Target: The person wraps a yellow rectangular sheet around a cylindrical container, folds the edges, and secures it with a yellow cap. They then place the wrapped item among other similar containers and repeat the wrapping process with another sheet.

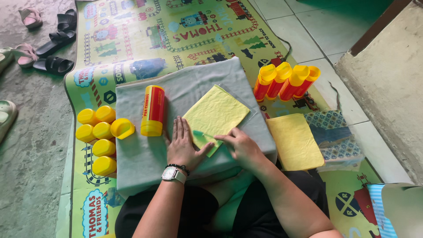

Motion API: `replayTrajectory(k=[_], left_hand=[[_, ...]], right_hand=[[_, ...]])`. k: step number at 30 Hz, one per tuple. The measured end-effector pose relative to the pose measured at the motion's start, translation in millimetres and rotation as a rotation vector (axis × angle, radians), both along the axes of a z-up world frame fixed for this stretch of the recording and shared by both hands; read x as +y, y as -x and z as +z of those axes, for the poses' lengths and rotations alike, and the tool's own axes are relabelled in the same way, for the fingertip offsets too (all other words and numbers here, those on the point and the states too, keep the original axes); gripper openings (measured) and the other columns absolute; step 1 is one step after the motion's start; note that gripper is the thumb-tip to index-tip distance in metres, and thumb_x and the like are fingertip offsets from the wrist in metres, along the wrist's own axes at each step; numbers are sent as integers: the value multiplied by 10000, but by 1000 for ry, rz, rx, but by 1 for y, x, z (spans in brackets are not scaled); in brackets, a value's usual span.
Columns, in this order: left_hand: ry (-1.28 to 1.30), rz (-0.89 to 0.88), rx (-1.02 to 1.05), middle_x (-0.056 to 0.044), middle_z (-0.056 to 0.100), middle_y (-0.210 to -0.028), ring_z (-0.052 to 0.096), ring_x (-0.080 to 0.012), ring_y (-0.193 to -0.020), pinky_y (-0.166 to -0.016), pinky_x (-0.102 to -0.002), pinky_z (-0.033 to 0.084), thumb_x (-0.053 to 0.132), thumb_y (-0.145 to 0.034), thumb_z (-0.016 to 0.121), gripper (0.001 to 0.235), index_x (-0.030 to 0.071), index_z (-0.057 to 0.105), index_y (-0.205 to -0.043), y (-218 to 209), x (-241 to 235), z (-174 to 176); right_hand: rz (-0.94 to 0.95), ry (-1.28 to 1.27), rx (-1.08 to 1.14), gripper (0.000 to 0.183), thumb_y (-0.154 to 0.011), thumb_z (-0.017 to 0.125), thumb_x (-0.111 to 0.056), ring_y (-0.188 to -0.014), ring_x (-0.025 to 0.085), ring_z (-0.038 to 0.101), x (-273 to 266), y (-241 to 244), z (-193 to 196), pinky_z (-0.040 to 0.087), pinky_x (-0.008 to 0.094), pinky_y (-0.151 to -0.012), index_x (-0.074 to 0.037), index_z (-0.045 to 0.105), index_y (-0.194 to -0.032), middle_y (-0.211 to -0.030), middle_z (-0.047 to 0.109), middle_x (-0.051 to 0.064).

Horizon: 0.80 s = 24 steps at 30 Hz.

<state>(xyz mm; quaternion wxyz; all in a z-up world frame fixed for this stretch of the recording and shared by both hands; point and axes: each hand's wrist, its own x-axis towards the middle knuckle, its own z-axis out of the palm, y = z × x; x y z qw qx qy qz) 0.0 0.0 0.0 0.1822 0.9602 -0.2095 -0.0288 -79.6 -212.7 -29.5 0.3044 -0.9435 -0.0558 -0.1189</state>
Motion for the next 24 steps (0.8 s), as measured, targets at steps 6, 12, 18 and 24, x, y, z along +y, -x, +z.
replayTrajectory(k=[6,12,18,24], left_hand=[[17,3,30,-105,114,-1709,80,-238,-1582,-1212,-634,32,862,-773,537,1242,52,120,-1617,1,0,2],[-15,-3,8,-108,120,-1706,81,-235,-1581,-1216,-619,-8,873,-783,517,1230,52,130,-1613,-1,1,-3],[19,12,36,-108,118,-1706,77,-243,-1582,-1209,-635,47,878,-752,548,1267,58,120,-1618,3,-1,8],[23,24,62,-107,108,-1708,69,-241,-1583,-1211,-638,66,893,-732,554,1295,64,107,-1620,3,-1,12]], right_hand=[[-246,153,-31,417,-949,594,-186,-969,285,657,-38,-13,0,583,393,-845,-406,687,-1291,-965,545,34],[-519,174,-48,441,-995,550,-131,-985,266,666,-79,-23,-14,585,374,-834,-360,669,-1352,-1010,538,39],[-93,-7,24,436,-896,644,-153,-958,357,674,-26,3,22,580,431,-838,-366,716,-1270,-953,576,76],[-46,16,30,378,-933,641,-180,-923,337,671,-29,5,21,574,424,-827,-344,721,-1265,-936,586,78]])
